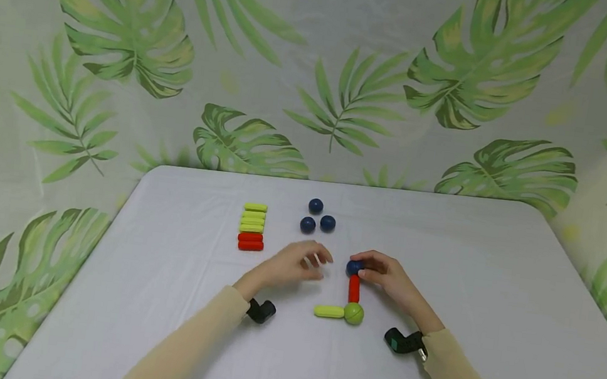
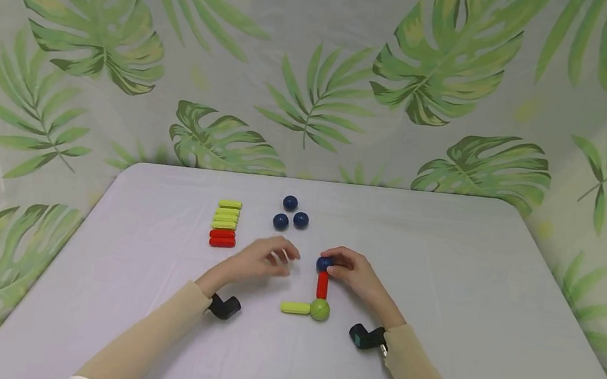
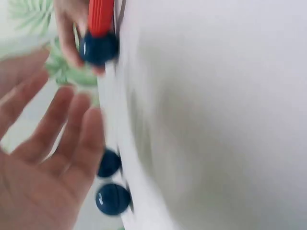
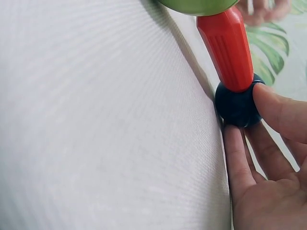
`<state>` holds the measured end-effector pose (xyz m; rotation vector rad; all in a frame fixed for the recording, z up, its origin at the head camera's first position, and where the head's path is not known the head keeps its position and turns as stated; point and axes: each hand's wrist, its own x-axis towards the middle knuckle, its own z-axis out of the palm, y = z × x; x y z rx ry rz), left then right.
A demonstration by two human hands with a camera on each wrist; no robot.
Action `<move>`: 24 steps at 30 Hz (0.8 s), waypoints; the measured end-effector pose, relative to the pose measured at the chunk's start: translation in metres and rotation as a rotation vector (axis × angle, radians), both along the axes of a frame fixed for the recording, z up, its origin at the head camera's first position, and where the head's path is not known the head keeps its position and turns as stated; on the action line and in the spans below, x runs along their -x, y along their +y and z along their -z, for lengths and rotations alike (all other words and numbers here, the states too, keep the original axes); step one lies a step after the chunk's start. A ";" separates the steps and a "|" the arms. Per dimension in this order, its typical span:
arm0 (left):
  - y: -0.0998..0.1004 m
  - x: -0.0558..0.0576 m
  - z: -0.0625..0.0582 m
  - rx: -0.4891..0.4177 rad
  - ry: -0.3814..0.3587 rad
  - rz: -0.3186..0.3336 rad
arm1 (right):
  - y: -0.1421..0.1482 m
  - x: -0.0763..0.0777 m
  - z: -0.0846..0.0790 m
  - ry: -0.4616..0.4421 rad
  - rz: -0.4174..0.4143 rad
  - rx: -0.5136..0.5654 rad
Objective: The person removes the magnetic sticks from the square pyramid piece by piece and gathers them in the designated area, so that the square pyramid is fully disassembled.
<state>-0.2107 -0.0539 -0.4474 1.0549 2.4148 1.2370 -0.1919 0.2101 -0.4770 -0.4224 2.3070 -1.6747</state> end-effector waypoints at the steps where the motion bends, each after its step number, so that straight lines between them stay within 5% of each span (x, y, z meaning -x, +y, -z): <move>1: 0.002 -0.008 0.000 0.039 -0.027 0.082 | 0.000 0.000 -0.001 0.005 0.000 -0.001; 3: 0.007 -0.023 0.002 0.114 -0.057 0.195 | 0.000 -0.001 -0.002 0.013 0.000 -0.001; 5: 0.012 -0.033 0.003 0.184 -0.016 0.238 | 0.000 -0.001 -0.002 0.019 -0.004 -0.001; 12: 0.019 -0.043 0.008 0.290 0.153 0.235 | -0.001 0.000 0.001 0.010 -0.007 0.009; 24: 0.017 -0.048 -0.007 0.410 0.379 0.229 | -0.001 0.000 0.002 0.022 -0.005 -0.002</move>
